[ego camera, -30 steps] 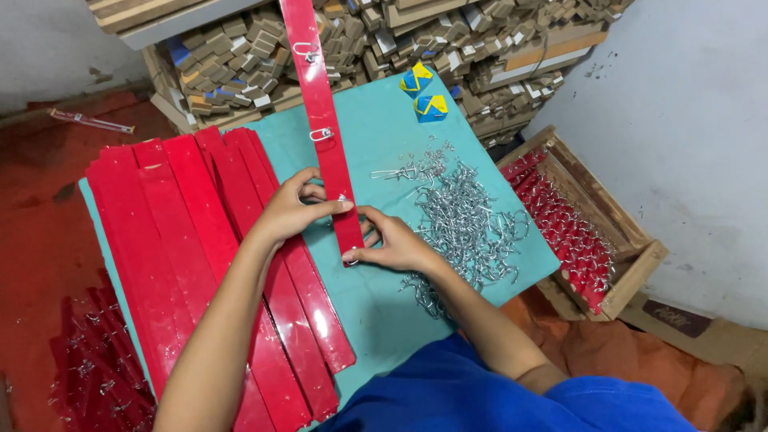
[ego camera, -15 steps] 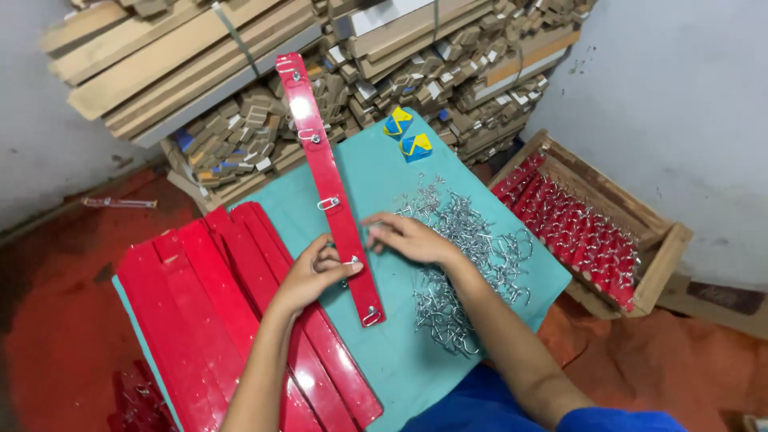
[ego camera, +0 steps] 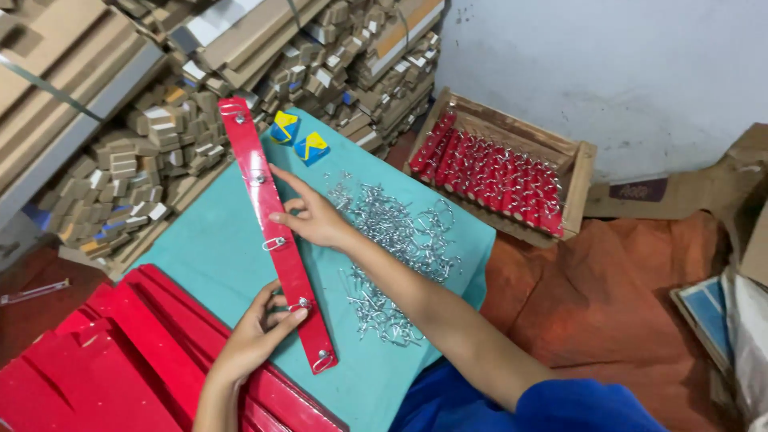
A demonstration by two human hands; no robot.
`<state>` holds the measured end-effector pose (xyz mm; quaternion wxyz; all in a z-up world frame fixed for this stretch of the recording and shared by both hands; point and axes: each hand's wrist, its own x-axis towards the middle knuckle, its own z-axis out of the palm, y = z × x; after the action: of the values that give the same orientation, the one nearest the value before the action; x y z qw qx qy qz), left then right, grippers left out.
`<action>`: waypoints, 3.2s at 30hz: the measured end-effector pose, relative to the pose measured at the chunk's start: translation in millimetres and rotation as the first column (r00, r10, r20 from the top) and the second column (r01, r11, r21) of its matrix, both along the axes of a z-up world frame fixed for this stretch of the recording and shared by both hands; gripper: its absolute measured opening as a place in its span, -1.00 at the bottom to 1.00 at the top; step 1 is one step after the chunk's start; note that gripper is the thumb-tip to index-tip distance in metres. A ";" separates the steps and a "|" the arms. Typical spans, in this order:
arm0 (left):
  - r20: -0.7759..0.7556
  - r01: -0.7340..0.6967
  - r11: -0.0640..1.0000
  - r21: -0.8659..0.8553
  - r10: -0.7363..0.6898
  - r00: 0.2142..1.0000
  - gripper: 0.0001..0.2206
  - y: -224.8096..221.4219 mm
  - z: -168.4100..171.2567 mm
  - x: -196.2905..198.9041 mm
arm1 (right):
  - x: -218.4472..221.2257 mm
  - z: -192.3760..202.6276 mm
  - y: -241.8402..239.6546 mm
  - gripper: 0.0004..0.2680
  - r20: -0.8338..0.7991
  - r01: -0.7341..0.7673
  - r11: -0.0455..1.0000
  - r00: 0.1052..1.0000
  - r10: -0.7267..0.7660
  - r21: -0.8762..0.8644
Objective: Attaching metal clips to red plastic strips and placing the finished products into a wooden crate
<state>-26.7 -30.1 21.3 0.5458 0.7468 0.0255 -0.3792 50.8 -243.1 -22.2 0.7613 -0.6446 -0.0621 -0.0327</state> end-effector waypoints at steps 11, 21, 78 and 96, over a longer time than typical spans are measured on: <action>-0.019 0.006 1.000 0.017 -0.005 1.000 -0.50 -11.7 19.9 13.0 | -7.6 6.9 -36.1 -0.39 -0.147 0.095 0.993 0.983 -0.105 -0.075; 0.192 0.506 0.848 0.157 -0.529 0.827 -0.56 -79.1 31.4 18.9 | -24.6 29.9 -140.2 -0.34 -0.274 0.336 0.940 0.912 -0.306 0.067; -0.053 -0.129 0.898 0.421 0.166 0.985 -0.36 -532.9 -295.0 174.3 | 147.9 -335.6 -582.4 -0.46 -0.940 0.673 0.738 0.221 -0.260 -0.045; -0.063 -0.252 0.856 0.451 0.312 0.948 -0.41 -511.4 -331.9 170.4 | 138.3 -454.7 -583.5 -0.42 -0.854 0.587 0.807 0.388 -0.347 -0.061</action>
<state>143.7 -541.4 -310.6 0.4107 0.8111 0.2559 -0.3286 189.1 -826.6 -476.8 0.7285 -0.4679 0.4972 0.0554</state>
